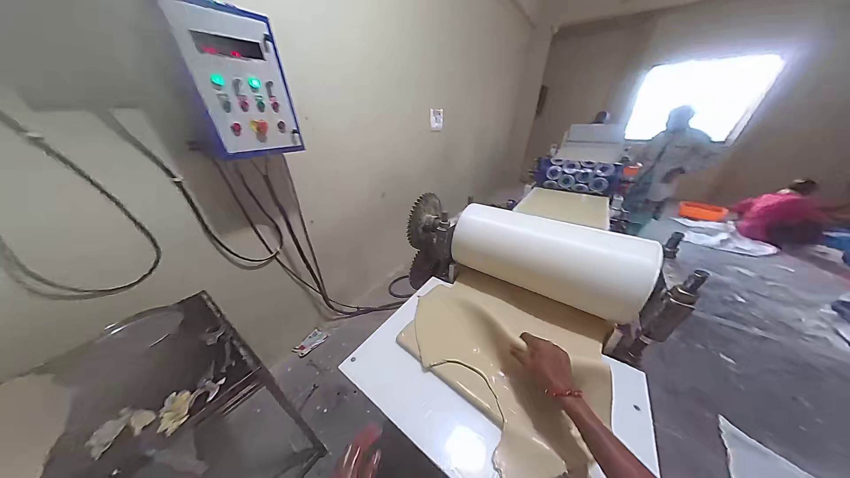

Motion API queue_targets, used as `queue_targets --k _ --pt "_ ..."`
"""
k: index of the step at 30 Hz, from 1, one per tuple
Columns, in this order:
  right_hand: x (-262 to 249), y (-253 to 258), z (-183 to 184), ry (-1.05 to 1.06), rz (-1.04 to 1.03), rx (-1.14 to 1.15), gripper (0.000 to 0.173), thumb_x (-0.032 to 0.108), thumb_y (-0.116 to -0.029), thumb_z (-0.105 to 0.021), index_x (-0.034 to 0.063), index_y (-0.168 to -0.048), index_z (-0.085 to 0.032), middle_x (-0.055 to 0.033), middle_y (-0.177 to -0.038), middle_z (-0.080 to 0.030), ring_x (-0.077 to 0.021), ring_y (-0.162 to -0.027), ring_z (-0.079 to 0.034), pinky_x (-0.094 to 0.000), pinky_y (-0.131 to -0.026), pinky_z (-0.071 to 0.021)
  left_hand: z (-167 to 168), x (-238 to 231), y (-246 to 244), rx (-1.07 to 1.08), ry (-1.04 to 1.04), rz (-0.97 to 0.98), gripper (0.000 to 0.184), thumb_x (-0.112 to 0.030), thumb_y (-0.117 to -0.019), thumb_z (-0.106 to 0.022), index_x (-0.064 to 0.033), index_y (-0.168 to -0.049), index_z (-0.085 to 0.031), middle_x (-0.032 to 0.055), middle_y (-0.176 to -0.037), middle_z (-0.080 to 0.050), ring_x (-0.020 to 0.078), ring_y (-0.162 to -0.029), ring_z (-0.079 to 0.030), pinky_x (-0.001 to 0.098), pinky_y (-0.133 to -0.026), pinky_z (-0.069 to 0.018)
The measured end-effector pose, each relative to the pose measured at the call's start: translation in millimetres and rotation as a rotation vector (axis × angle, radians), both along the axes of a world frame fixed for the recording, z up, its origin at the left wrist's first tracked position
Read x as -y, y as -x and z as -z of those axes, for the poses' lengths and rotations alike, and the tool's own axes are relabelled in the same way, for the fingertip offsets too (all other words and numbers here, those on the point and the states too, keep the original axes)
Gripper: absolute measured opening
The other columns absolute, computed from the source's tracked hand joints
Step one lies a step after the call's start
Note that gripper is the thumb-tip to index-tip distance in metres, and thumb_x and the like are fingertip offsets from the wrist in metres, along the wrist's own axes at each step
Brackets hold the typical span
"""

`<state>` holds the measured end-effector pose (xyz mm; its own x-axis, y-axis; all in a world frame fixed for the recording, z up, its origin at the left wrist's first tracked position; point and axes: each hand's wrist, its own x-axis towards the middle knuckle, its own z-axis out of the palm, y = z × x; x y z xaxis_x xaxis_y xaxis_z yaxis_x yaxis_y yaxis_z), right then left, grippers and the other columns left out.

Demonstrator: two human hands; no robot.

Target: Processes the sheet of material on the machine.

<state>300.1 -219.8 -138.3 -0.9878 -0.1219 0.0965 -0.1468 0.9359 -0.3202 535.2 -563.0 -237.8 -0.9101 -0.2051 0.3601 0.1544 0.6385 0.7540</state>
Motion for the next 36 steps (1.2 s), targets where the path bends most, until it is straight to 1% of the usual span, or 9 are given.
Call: queue_targets --k 3,6,10,14,18,20,22,24,36 --pt "36.6 -73.3 12.7 -0.041 -0.238 -0.577 0.011 0.012 -0.0871 -0.070 0.0018 -0.086 -0.074 -0.0168 -0.076 -0.071 -0.0392 -0.072 -0.071 -0.0545 -0.061 -0.0560 -35.0 7.9 90.2 -0.219 0.257 0.004 0.045 -0.030 -0.0944 -0.061 -0.0013 -0.129 -0.069 0.0240 -0.141 -0.060 0.0491 -0.133 -0.052 0.0632 -0.110 -0.0407" --pt "60.7 -123.6 38.3 -0.199 -0.263 -0.809 0.016 0.015 -0.0896 -0.060 0.0133 -0.078 -0.071 -0.0035 -0.070 -0.066 -0.0252 -0.061 -0.065 -0.0389 -0.050 -0.0493 -64.2 11.5 147.7 -0.366 0.542 -0.026 0.087 -0.059 -0.0758 -0.073 -0.0078 -0.145 -0.057 0.0324 -0.151 -0.046 0.0655 -0.138 -0.035 0.0814 -0.108 -0.0224" --pt "71.9 -177.3 89.9 -0.270 -0.062 -0.653 0.013 0.009 -0.0817 -0.070 0.0138 -0.091 -0.079 -0.0073 -0.084 -0.075 -0.0295 -0.076 -0.072 -0.0447 -0.064 -0.0573 -45.2 30.5 171.5 -0.328 0.739 0.289 0.094 -0.013 -0.0524 -0.093 -0.0151 -0.141 -0.063 0.0246 -0.150 -0.051 0.0554 -0.139 -0.044 0.0803 -0.107 -0.0287" --pt "82.9 -200.7 111.3 -0.146 0.181 -0.401 0.027 0.009 -0.0847 -0.073 0.0164 -0.110 -0.080 -0.0142 -0.097 -0.075 -0.0388 -0.095 -0.072 -0.0575 -0.080 -0.0577 -13.6 51.7 176.5 0.274 0.837 0.596 0.101 -0.033 -0.0744 -0.087 -0.0233 -0.161 -0.036 0.0168 -0.168 -0.025 0.0423 -0.155 -0.020 0.0678 -0.122 -0.0088" --pt "88.8 -199.0 83.8 -0.077 0.260 -0.137 0.068 0.017 -0.0736 -0.085 0.0176 -0.139 -0.066 -0.0241 -0.142 -0.059 -0.0508 -0.134 -0.051 -0.0719 -0.106 -0.0394 -13.5 60.0 208.9 0.070 0.856 0.764 0.103 -0.043 -0.0673 -0.089 -0.0073 -0.153 -0.046 0.0207 -0.167 -0.027 0.0427 -0.156 -0.017 0.0707 -0.121 -0.0097" --pt "71.8 -187.5 88.5 -0.128 0.249 -0.173 0.096 0.039 -0.0625 -0.088 0.0226 -0.151 -0.055 -0.0235 -0.159 -0.042 -0.0522 -0.148 -0.033 -0.0791 -0.111 -0.0235 -18.3 57.0 228.8 0.006 0.908 0.881 0.109 -0.049 -0.0686 -0.087 -0.0031 -0.156 -0.040 0.0181 -0.170 -0.019 0.0410 -0.158 -0.007 0.0710 -0.120 -0.0059" --pt "53.1 -176.6 89.0 -0.149 0.244 -0.068 0.110 0.063 -0.0636 -0.083 0.0274 -0.159 -0.041 -0.0214 -0.168 -0.024 -0.0506 -0.155 -0.014 -0.0799 -0.115 -0.0087 -21.1 49.7 244.9 -0.036 0.926 1.014 0.107 -0.050 -0.0703 -0.085 -0.0162 -0.160 -0.037 0.0172 -0.170 -0.018 0.0420 -0.158 -0.006 0.0729 -0.119 -0.0040" --pt "39.5 -163.8 88.2 -0.171 0.236 -0.004 0.115 0.073 -0.0623 -0.079 0.0319 -0.161 -0.037 -0.0174 -0.171 -0.020 -0.0486 -0.157 -0.007 -0.0814 -0.114 -0.0027 -21.8 37.3 257.8 -0.011 0.923 1.108 0.105 -0.051 -0.0727 -0.085 -0.0236 -0.161 -0.035 0.0168 -0.171 -0.016 0.0447 -0.157 -0.004 0.0744 -0.118 -0.0030" --pt "19.1 -122.8 107.0 -0.257 0.284 -0.357 0.116 0.068 -0.0451 -0.083 0.0285 -0.150 -0.055 -0.0180 -0.155 -0.049 -0.0549 -0.144 -0.038 -0.0875 -0.103 -0.0212 -10.3 -2.7 279.6 0.046 0.837 1.014 0.102 -0.057 -0.0735 -0.081 -0.0257 -0.160 -0.037 0.0170 -0.169 -0.021 0.0512 -0.154 -0.010 0.0775 -0.115 -0.0058"
